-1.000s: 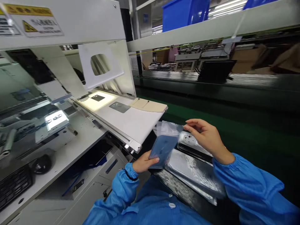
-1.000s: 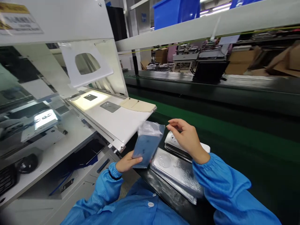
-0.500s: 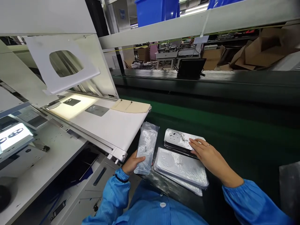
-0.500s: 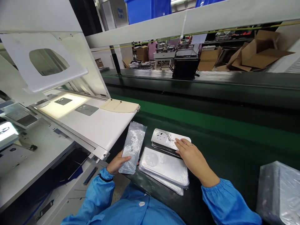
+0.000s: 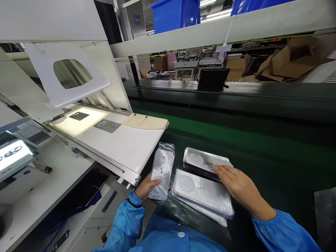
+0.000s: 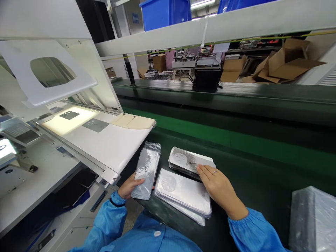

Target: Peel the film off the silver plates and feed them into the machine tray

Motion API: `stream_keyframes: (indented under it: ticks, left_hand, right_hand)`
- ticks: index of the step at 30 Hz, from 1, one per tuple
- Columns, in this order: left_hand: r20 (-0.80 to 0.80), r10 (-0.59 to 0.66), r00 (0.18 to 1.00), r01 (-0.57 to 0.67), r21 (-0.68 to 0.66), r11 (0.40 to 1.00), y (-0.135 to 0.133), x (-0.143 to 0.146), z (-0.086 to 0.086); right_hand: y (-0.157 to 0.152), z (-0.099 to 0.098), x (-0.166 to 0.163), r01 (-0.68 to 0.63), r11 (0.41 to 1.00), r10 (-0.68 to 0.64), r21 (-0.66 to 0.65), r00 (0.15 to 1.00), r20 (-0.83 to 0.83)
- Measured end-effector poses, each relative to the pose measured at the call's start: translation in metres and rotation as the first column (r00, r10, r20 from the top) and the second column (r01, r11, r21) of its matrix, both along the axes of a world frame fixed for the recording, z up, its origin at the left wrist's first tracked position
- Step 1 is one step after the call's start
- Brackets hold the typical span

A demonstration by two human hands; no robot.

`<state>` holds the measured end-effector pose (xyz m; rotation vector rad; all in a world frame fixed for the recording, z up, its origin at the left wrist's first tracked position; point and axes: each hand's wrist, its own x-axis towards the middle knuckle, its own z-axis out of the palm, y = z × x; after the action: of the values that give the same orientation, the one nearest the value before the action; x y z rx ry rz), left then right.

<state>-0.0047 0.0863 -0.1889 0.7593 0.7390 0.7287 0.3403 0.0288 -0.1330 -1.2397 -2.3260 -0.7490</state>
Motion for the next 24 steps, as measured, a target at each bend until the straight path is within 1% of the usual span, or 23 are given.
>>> stream_keyframes:
  ticks: [5, 8, 10, 13, 14, 16, 18, 19, 20, 21, 23, 24]
  left_hand:
    - [-0.001, -0.005, 1.000, 0.005, 0.002, 1.000, 0.000, 0.000, 0.000]
    - [0.009, -0.013, 1.000, 0.013, 0.008, 1.000, 0.000, 0.000, -0.002]
    - [0.026, -0.025, 0.999, 0.025, 0.009, 1.000, 0.001, 0.001, -0.005]
    - [0.076, -0.025, 0.997, 0.024, 0.015, 1.000, 0.003, 0.001, -0.010]
    - [0.098, -0.024, 0.995, 0.022, 0.021, 1.000, 0.005, 0.001, -0.012]
    - [0.121, -0.021, 0.992, 0.017, 0.037, 0.999, 0.007, 0.000, -0.015]
    - [0.103, -0.006, 0.995, 0.002, 0.045, 0.999, 0.010, 0.000, -0.017]
    - [0.079, 0.014, 0.997, -0.018, 0.054, 0.998, 0.011, 0.000, -0.018]
    - [0.052, 0.037, 0.998, -0.041, 0.067, 0.997, 0.011, 0.000, -0.018]
    - [0.029, 0.063, 0.998, -0.065, 0.080, 0.995, 0.012, 0.001, -0.018]
    - [0.004, 0.096, 0.995, -0.096, 0.093, 0.991, 0.012, 0.003, -0.016]
    - [0.002, 0.100, 0.995, -0.100, 0.090, 0.991, 0.012, 0.003, -0.014]
  right_hand:
    - [0.003, 0.000, -0.002, 0.027, 1.000, -0.027, -0.002, 0.999, 0.026]
    - [0.003, 0.005, -0.002, 0.042, 0.996, -0.039, 0.075, 0.998, -0.045]
    - [0.006, 0.016, -0.006, 0.048, 0.986, -0.031, 0.159, 0.993, -0.111]
    - [0.020, 0.041, -0.025, 0.031, 0.965, 0.034, 0.260, 0.969, -0.243]
    - [0.027, 0.051, -0.037, 0.009, 0.961, 0.071, 0.275, 0.957, -0.280]
    - [0.044, 0.070, -0.071, -0.078, 0.953, 0.173, 0.293, 0.934, -0.312]
    - [0.064, 0.087, -0.115, -0.194, 0.937, 0.275, 0.289, 0.922, -0.271]
    - [0.074, 0.094, -0.140, -0.247, 0.933, 0.308, 0.261, 0.923, -0.230]
    - [0.084, 0.100, -0.164, -0.292, 0.933, 0.329, 0.209, 0.928, -0.174]
    - [0.093, 0.104, -0.188, -0.306, 0.940, 0.326, 0.150, 0.937, -0.129]
    - [0.110, 0.111, -0.230, -0.224, 0.973, 0.221, -0.049, 0.974, -0.047]
    - [0.117, 0.112, -0.247, -0.161, 0.976, 0.160, -0.145, 0.987, -0.018]
